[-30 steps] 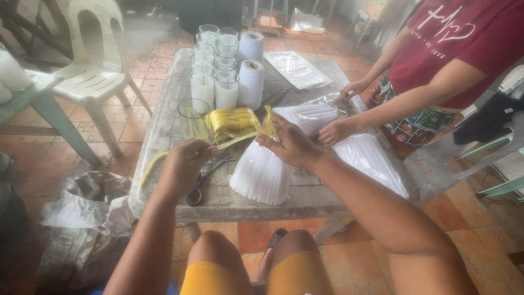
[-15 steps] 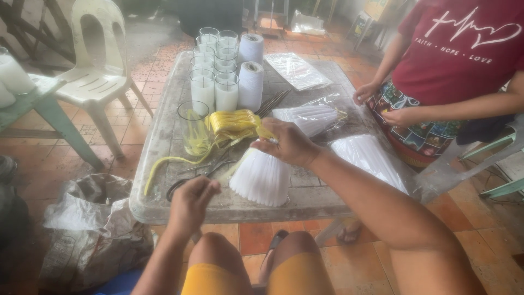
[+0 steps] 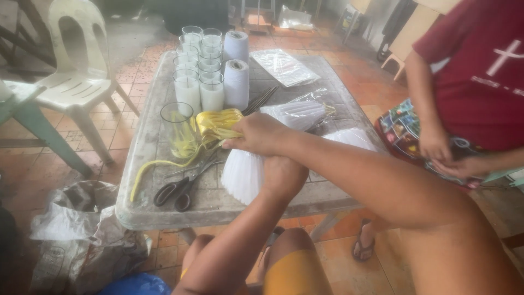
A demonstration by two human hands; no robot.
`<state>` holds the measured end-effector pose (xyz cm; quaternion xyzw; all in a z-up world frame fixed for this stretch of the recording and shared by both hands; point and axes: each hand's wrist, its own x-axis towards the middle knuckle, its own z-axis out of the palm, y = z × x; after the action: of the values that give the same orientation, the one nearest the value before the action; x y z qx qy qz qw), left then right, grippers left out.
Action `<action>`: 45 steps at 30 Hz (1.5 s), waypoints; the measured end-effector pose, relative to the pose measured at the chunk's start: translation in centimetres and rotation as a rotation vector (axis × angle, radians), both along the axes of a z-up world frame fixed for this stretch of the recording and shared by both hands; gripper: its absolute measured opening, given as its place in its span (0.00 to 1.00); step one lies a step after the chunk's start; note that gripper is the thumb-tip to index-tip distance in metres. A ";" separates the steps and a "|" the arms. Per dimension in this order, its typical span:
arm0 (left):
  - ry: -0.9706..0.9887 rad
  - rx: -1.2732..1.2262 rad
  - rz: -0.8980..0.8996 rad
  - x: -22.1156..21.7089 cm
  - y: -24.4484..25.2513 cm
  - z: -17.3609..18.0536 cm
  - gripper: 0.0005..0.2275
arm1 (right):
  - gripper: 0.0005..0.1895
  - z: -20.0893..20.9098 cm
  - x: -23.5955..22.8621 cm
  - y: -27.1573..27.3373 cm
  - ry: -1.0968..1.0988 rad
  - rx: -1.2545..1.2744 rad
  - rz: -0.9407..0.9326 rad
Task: Tying bundles of white sticks together using yellow ribbons and cutting the ribbon with scissors.
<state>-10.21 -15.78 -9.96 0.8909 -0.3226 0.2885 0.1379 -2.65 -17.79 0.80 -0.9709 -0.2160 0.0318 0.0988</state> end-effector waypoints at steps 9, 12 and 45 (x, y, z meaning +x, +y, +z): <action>0.597 -0.353 -1.060 -4.3 12.8 14.3 0.14 | 0.12 -3.7 1.6 -2.1 -0.312 0.250 0.350; 0.804 -0.539 -0.854 4.7 16.0 10.2 0.13 | 0.13 -5.7 2.7 -2.0 -0.505 0.150 0.427; 1.004 -1.454 -0.740 7.2 14.7 0.1 0.20 | 0.20 -7.7 1.0 -2.1 -0.951 0.329 0.378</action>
<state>-2.98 -1.05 -9.88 0.4486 -0.2290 -0.0594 0.8618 -1.60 -19.85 -6.86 -0.7941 -0.4100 -0.4283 0.1335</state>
